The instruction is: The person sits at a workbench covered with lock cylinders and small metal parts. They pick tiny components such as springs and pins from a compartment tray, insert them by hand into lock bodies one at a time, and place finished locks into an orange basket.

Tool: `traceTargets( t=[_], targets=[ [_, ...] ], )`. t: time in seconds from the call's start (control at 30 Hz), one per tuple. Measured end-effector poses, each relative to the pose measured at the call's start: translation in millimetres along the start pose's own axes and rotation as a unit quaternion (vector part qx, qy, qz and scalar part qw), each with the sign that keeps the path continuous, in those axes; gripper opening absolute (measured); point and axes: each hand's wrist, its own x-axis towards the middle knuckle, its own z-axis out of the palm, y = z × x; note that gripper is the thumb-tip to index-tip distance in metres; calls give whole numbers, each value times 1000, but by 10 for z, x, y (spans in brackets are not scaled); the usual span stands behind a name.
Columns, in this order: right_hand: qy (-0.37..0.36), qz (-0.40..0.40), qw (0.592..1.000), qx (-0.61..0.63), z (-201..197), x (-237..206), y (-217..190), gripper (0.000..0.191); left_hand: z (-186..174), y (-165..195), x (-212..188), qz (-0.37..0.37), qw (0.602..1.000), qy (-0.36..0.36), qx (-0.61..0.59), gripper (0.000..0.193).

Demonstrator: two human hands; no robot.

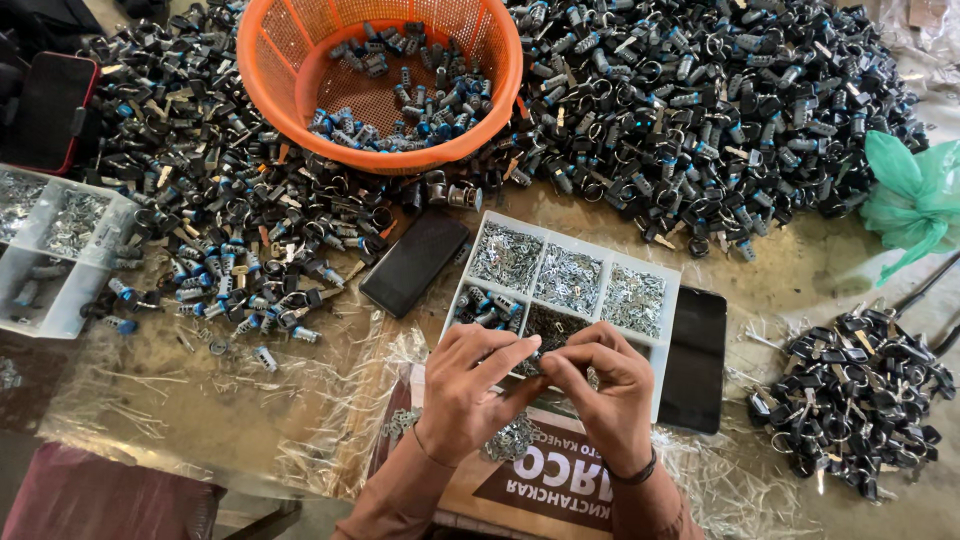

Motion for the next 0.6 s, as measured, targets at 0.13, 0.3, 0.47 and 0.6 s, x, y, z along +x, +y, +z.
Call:
traceTargets(
  t=[0.13, 0.3, 0.47, 0.6],
  targets=[
    [-46, 47, 996, 63, -51, 68, -16, 11, -3, -19, -13, 21, 1000, -17, 11, 43],
    [50, -51, 988, -135, -49, 166, -142, 20, 2, -13, -26, -6, 1000, -10, -12, 44],
    [-10, -107, 906, -409, 103, 203, -198, 22, 47, -38, -16, -20, 998, -55, 20, 43],
    [79, -124, 941, -304, 35, 135, -185, 10, 38, -38, -14, -23, 998, -61, 15, 47]
  ],
)
